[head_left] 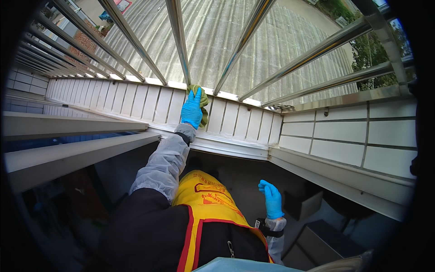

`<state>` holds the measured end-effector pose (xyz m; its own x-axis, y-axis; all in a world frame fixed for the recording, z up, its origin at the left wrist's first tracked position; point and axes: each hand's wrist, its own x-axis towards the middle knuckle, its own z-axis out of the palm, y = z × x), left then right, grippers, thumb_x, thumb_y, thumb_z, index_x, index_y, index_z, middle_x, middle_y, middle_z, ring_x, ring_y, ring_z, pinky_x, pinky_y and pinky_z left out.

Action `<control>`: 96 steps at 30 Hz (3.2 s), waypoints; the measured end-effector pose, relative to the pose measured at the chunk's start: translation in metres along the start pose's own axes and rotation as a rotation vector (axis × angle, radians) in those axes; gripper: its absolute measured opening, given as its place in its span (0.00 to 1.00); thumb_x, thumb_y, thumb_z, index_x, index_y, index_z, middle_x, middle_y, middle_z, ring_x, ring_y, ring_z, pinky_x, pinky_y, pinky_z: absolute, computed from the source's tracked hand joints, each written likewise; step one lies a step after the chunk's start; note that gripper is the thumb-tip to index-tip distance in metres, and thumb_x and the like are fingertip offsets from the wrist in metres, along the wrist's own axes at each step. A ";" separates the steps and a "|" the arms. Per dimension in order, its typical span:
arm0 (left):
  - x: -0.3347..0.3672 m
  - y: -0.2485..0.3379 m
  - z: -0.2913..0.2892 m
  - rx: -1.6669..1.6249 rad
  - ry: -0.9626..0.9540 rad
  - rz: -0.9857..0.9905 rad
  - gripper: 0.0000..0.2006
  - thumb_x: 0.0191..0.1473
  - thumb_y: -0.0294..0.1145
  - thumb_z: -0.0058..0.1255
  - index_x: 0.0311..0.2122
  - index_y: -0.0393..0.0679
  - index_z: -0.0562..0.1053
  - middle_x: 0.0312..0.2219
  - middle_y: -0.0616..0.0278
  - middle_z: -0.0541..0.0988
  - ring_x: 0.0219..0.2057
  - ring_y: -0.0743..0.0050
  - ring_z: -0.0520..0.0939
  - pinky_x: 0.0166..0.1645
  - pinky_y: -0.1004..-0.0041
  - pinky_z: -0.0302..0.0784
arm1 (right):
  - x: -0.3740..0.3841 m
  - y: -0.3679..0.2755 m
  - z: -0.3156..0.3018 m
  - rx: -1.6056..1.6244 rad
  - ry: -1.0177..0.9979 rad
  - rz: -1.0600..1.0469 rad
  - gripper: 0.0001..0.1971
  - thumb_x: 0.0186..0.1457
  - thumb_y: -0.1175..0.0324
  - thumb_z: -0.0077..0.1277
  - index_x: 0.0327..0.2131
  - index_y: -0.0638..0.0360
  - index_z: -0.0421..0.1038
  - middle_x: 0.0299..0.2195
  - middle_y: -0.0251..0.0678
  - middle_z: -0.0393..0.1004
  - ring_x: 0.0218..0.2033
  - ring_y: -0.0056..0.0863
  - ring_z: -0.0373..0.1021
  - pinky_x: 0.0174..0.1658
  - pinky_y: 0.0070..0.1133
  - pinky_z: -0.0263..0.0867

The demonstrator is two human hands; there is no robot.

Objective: The person wipes the interior window frame and glass with a green cloth, moving along the frame and across the pane. The person also wipes the metal security bars and the window sill while standing inside a room.

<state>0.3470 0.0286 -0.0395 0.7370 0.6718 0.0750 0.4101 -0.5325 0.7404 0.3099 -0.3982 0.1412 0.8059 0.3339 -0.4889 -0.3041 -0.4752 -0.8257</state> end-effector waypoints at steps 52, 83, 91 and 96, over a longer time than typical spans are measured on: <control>0.019 -0.161 -0.058 0.162 0.397 -0.638 0.27 0.49 0.30 0.45 0.57 0.46 0.63 0.55 0.45 0.63 0.54 0.44 0.66 0.57 0.57 0.63 | 0.010 -0.001 0.000 -0.056 -0.039 0.000 0.14 0.61 0.68 0.43 0.48 0.61 0.70 0.40 0.35 0.75 0.39 0.23 0.71 0.46 0.21 0.66; -0.116 0.128 0.214 0.414 -0.691 0.442 0.26 0.43 0.26 0.45 0.51 0.54 0.71 0.57 0.58 0.64 0.58 0.50 0.63 0.62 0.56 0.53 | -0.078 0.103 -0.076 0.090 0.174 0.108 0.13 0.61 0.69 0.43 0.47 0.61 0.69 0.44 0.38 0.73 0.43 0.26 0.70 0.49 0.23 0.66; -0.075 -0.021 0.038 0.455 -0.408 -0.045 0.30 0.43 0.18 0.40 0.54 0.53 0.68 0.57 0.50 0.63 0.57 0.51 0.64 0.61 0.63 0.60 | -0.059 0.093 -0.078 0.080 0.128 0.063 0.14 0.61 0.68 0.43 0.48 0.60 0.69 0.44 0.38 0.74 0.43 0.26 0.70 0.49 0.23 0.66; -0.088 -0.005 0.067 0.222 -0.285 -0.058 0.23 0.45 0.22 0.41 0.49 0.45 0.72 0.47 0.50 0.73 0.51 0.53 0.72 0.58 0.63 0.63 | -0.063 0.106 -0.082 0.119 0.181 0.112 0.13 0.61 0.69 0.43 0.48 0.61 0.69 0.44 0.38 0.74 0.44 0.26 0.70 0.49 0.23 0.66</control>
<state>0.3161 -0.0626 -0.0945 0.8165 0.5501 -0.1752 0.5390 -0.6177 0.5726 0.2679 -0.5363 0.1074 0.8385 0.1281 -0.5297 -0.4456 -0.3984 -0.8017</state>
